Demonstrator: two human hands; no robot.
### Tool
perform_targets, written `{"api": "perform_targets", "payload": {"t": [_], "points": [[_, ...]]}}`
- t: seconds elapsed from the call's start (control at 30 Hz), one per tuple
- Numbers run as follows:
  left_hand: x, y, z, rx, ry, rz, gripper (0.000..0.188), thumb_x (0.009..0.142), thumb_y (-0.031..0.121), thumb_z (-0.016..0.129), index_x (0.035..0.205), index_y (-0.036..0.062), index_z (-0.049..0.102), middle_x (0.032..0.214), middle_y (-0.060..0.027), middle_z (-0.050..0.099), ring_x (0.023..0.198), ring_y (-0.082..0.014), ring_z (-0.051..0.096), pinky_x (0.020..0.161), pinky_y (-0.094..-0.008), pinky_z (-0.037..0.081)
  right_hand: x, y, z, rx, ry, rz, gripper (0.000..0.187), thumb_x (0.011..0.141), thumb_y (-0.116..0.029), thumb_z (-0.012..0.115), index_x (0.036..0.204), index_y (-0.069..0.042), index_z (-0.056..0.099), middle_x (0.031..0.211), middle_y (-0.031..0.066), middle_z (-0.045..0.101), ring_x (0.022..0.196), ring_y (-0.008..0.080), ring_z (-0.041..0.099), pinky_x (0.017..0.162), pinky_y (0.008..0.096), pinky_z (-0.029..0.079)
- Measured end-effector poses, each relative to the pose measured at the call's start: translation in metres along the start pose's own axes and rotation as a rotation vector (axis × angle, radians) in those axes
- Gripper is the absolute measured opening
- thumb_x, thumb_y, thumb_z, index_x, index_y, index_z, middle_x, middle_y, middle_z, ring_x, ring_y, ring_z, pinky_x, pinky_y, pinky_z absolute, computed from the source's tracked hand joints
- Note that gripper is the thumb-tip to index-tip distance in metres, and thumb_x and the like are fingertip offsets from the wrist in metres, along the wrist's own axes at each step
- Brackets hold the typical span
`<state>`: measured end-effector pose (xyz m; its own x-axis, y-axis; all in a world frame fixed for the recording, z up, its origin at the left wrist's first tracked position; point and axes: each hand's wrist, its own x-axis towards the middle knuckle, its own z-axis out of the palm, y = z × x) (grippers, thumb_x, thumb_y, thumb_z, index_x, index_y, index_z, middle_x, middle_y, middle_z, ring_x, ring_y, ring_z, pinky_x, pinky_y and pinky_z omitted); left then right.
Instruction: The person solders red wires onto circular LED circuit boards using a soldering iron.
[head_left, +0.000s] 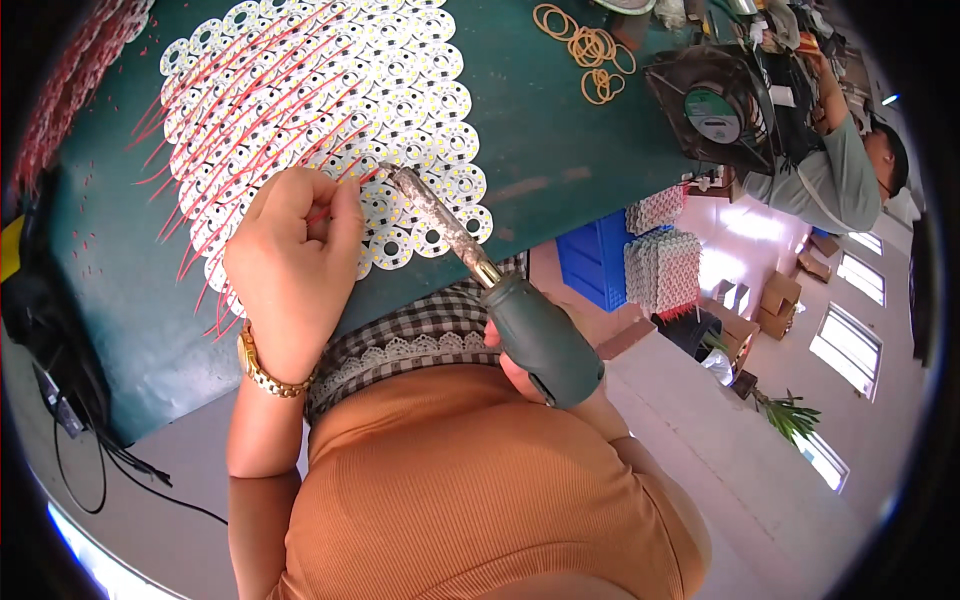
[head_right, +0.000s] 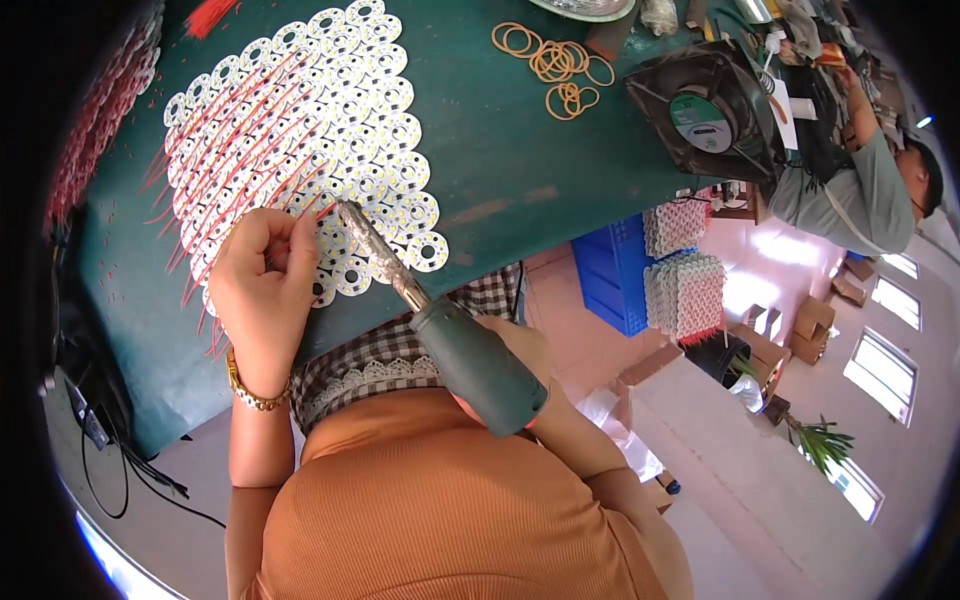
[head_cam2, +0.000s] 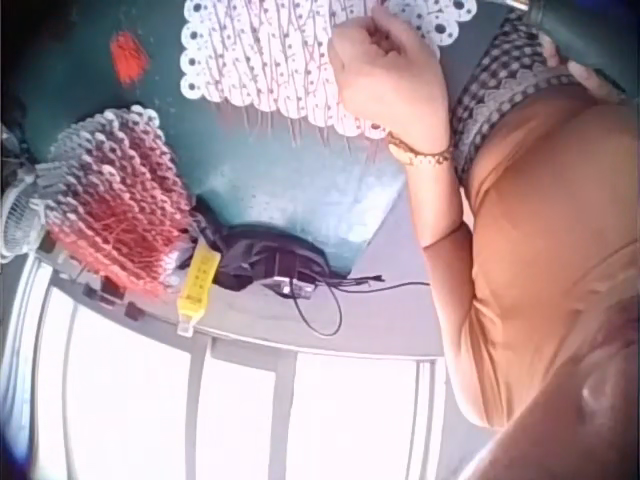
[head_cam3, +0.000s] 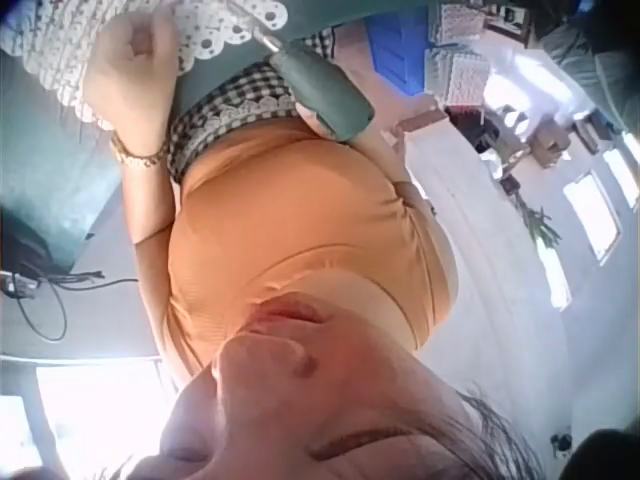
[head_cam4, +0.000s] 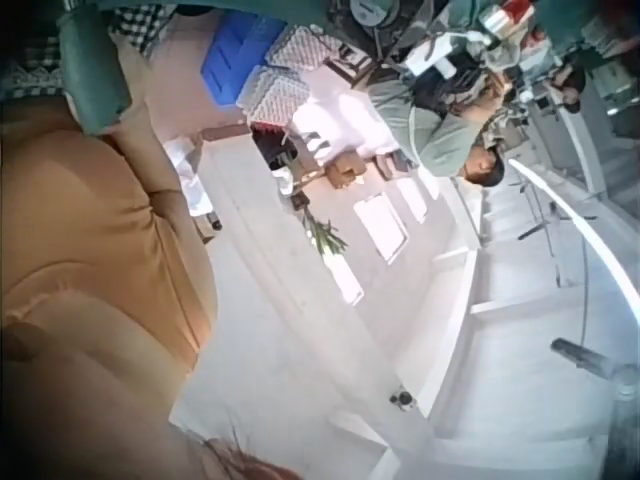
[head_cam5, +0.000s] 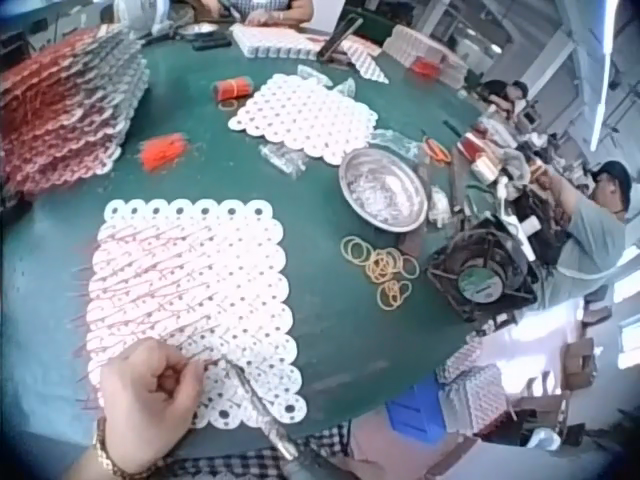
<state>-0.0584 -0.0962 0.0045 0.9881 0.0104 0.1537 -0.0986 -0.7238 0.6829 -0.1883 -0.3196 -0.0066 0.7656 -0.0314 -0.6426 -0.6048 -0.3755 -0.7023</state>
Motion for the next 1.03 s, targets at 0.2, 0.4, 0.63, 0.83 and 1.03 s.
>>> {"api": "perform_targets", "payload": {"t": [0.2, 0.4, 0.63, 0.83, 1.03], "points": [[0.0, 0.001, 0.0, 0.004, -0.004, -0.001, 0.017, 0.078, 0.009, 0.075, 0.073, 0.0065, 0.059, 0.061, -0.0047, 0.057, 0.048, -0.0155, 0.054, 0.045, -0.0289, 0.04, -0.001, 0.02, 0.006, -0.075, 0.062, -0.231, 0.031, 0.067, -0.024, 0.079, 0.09, -0.009, 0.066, 0.076, 0.0053, 0.067, 0.067, 0.0241, 0.065, 0.059, 0.0328, 0.051], [0.001, 0.002, 0.0, 0.002, 0.002, 0.016, 0.017, 0.078, 0.009, 0.075, 0.073, 0.0063, 0.059, 0.063, -0.0054, 0.058, 0.049, -0.0158, 0.056, 0.045, -0.0292, 0.041, -0.002, 0.023, 0.012, 0.239, 0.082, -0.087, 0.032, 0.066, -0.023, 0.081, 0.089, -0.009, 0.065, 0.074, 0.0045, 0.066, 0.065, 0.0223, 0.064, 0.058, 0.0301, 0.051], [0.001, 0.001, 0.0, 0.012, -0.004, 0.024, 0.018, 0.079, 0.009, 0.075, 0.073, 0.006, 0.058, 0.063, -0.0058, 0.058, 0.048, -0.0165, 0.056, 0.045, -0.0296, 0.041, 0.001, -0.007, 0.0, -0.008, 0.052, -0.204, 0.025, 0.07, -0.025, 0.077, 0.088, -0.01, 0.066, 0.073, 0.0051, 0.067, 0.068, 0.0227, 0.065, 0.06, 0.0311, 0.051], [0.002, 0.002, -0.004, -0.012, -0.042, 0.029, 0.018, 0.08, 0.008, 0.074, 0.073, 0.0058, 0.058, 0.064, -0.0062, 0.058, 0.049, -0.0178, 0.056, 0.046, -0.0305, 0.041, -0.005, -0.035, -0.008, -0.285, -0.008, 0.045, 0.022, 0.079, -0.032, 0.07, 0.089, -0.012, 0.068, 0.073, 0.0035, 0.066, 0.068, 0.0188, 0.065, 0.063, 0.0341, 0.05], [0.0, 0.0, -0.018, -0.029, -0.144, -0.01, 0.011, 0.082, 0.009, 0.072, 0.082, 0.0061, 0.061, 0.072, -0.0123, 0.061, 0.059, -0.0237, 0.061, 0.054, -0.0335, 0.047, -0.013, -0.044, -0.011, 0.13, -0.014, -0.237, 0.031, 0.082, -0.024, 0.058, 0.107, -0.006, 0.058, 0.085, 0.0056, 0.059, 0.07, 0.0143, 0.049, 0.062, 0.0307, 0.04]]}}
